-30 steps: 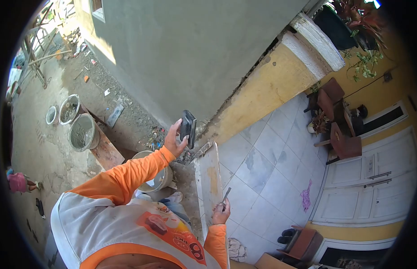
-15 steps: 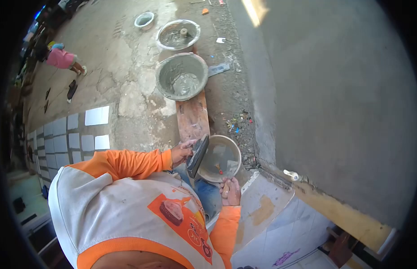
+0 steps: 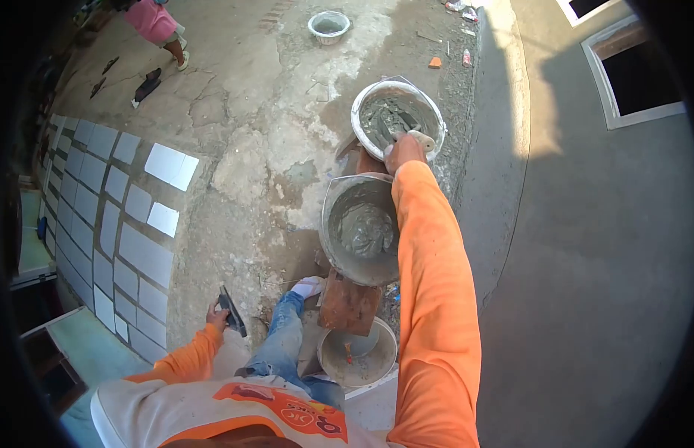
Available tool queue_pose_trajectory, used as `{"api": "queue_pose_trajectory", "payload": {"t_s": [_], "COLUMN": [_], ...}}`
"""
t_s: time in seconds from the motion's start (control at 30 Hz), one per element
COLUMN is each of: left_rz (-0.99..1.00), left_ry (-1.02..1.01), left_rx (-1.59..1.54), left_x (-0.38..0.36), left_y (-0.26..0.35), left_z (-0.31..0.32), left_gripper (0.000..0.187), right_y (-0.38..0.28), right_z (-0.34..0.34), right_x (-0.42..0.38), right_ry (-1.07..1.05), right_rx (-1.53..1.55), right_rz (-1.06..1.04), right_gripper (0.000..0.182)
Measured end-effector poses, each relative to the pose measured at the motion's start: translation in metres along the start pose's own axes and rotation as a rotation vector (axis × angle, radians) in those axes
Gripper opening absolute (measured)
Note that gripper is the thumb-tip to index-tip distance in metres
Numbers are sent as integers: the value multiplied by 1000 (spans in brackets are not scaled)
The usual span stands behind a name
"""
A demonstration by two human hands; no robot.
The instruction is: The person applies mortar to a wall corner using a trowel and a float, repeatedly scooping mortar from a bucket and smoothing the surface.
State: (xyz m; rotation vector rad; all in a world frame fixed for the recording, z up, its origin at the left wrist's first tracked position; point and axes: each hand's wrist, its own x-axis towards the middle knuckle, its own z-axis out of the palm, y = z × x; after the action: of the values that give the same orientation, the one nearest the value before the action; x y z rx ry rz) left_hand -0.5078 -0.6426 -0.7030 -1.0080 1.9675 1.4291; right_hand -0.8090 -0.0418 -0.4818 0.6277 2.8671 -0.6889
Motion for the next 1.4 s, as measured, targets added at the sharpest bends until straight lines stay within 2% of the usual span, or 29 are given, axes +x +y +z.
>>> {"api": "queue_pose_trajectory", "payload": {"t_s": [0.07, 0.1, 0.17, 0.23, 0.3, 0.33, 0.4, 0.47, 0.5, 0.53, 0.6, 0.63, 0.67, 0.7, 0.77, 0.8, 0.87, 0.93, 1.0, 1.03, 1.13, 1.2, 1.27, 1.37, 1.4], "left_rz": [-101, -150, -229, -291, -271, -277, -459, -135, 38, 40, 313, 88, -138, -333, -322, -322, -294, -258, -265, -254, -187, -70, 70, 370, 450], "left_ry": [96, 130, 215, 267, 329, 326, 342, 144, 75, 72, -30, 67, 192, 336, 326, 319, 317, 313, 260, 252, 227, 179, 84, -146, -220], "left_rx": [10, -31, 12, -49, -36, -45, -107, 132, 230, 222, 279, 187, 54, -89, -93, -89, -94, -105, -145, -149, -165, -263, -266, -280, -326], "left_x": [-1, -3, -14, -32, -33, -37, -62, -48, -48, -44, -38, -32, -30, -36, -29, -30, -31, -26, -17, -11, 18, 36, 45, 41, 18], "left_y": [-33, -51, -84, -105, -164, -164, -165, -254, -265, -262, -259, -259, -236, -179, -154, -147, -134, -123, -113, -107, -76, -26, 46, 167, 219], "left_z": [-38, -54, -81, -94, -115, -114, -115, -143, -147, -149, -145, -141, -129, -107, -100, -100, -98, -95, -97, -97, -83, -61, -27, 43, 71], "left_gripper": [67, 68, 70, 69, 68, 68, 67, 67, 67, 67, 68, 68, 68, 68, 67, 67, 66, 66, 66, 66, 66, 65, 63, 64, 66], "right_y": [-13, -19, -21, -17, -10, -9, -6, 3, 8, 14, 22, 18, 14, 8, 24, 41, 60, 34, 28, 27, 11, 14, 22, 39, 39], "right_z": [12, 18, 26, 37, 45, 48, 55, 58, 61, 65, 71, 68, 60, 49, 40, 44, 40, 4, -19, -32, -83, -113, -132, -145, -145], "right_x": [50, 69, 95, 113, 126, 132, 140, 152, 155, 159, 164, 161, 159, 156, 169, 179, 190, 137, 110, 96, 53, 19, -28, -103, -127], "right_ry": [-116, -117, -103, -50, 6, 6, -36, -105, -171, -165, -238, -265, -252, -333, -449, -443, -592, -547, -479, -484, -328, -311, -301, -333, -313], "right_rx": [-161, -170, -335, -385, -439, -448, -565, -605, -631, -638, -654, -684, -687, -657, -484, -485, 56, 117, 495, 667, 525, 507, 972, 1382, 1382], "right_rz": [101, 94, 256, 253, 191, 185, 88, 34, -13, -16, -34, -68, -66, -150, -343, -341, 21, -49, 116, 122, 119, 86, 111, 40, 36], "right_gripper": [34, 34, 31, 29, 28, 28, 27, 27, 29, 29, 34, 38, 38, 37, 30, 30, 21, 17, 20, 27, 30, 34, 40, 41, 41]}}
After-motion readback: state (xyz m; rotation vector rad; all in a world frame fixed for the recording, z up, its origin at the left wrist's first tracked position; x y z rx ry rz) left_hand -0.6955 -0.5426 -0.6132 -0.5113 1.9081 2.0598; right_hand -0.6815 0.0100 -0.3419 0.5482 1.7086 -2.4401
